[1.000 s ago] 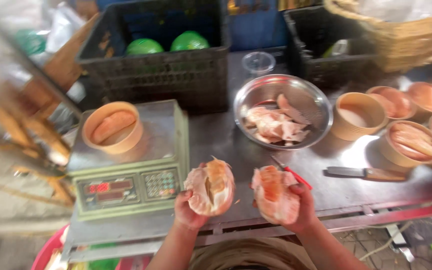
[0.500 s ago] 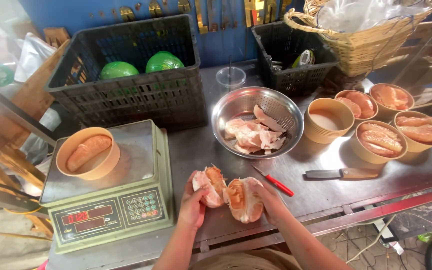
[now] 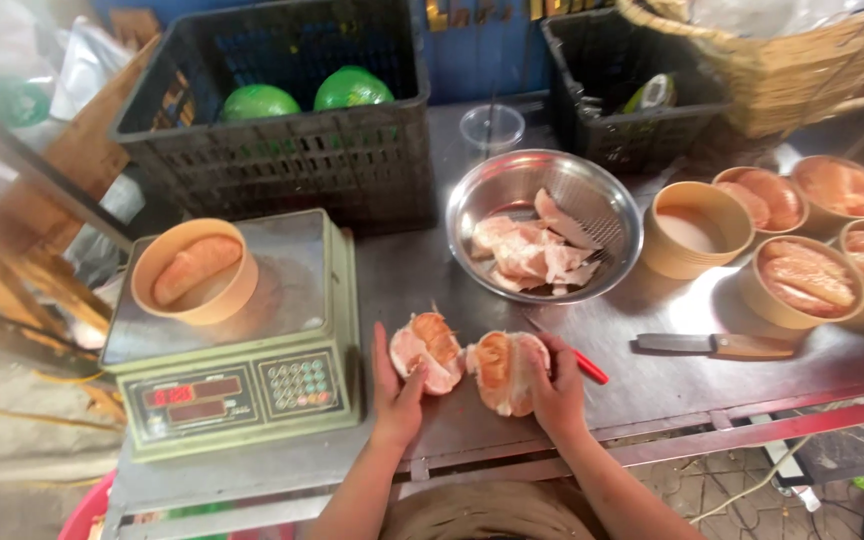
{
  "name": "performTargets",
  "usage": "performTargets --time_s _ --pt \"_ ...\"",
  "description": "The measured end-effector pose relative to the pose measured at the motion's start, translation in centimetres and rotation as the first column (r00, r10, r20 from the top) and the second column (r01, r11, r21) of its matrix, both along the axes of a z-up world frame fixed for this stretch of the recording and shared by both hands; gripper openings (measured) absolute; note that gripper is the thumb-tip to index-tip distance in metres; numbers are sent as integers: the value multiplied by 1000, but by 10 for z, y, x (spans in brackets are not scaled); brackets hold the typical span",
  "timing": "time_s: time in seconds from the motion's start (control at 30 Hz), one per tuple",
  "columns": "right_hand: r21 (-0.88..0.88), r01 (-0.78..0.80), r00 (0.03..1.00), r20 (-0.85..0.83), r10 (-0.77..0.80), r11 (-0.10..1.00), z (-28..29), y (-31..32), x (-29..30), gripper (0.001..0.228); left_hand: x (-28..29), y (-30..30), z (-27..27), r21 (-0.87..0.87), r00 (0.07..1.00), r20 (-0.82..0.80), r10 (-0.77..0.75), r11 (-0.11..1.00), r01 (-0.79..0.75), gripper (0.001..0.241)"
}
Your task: Peeling and preparing a pomelo fruit at a stall.
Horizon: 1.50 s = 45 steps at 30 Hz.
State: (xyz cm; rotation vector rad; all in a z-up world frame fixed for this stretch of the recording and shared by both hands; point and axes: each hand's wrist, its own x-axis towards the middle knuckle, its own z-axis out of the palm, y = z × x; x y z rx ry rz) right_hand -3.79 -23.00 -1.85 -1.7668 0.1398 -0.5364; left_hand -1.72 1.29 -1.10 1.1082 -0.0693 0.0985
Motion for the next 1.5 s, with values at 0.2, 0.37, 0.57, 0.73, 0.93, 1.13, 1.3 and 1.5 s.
performTargets --time_s 0.2,0.37,0.57,0.73,0.93,1.13,1.3,1.5 --pt "-95 140 978 172 -122 986 20 6 -8 27 4 15 17 610 940 341 18 756 -236 72" --pt "-309 -164 911 316 264 937 -5 6 -29 15 7 29 26 669 925 371 -82 714 -205 69" --pt "-922 -22 838 194 510 387 53 62 -58 36 -3 25 34 669 927 367 -73 713 -209 69" --pt "-955 -172 884 -40 465 244 22 70 -50 34 -27 15 41 611 894 446 53 712 -347 68" --pt "-934 -215 916 -91 391 284 36 69 -59 19 -47 -1 42 371 891 437 121 879 -301 60" --pt "-767 -64 840 304 449 638 100 56 -84 31 -63 3 44 312 834 527 165 875 -370 48" --pt "-552 -369 803 215 556 748 98 62 -107 22 -95 15 48 228 821 28 -571 803 550 38" --pt "-524 -490 723 202 661 696 85 73 -113 24 -125 49 49 -156 622 -408 -668 723 673 47"
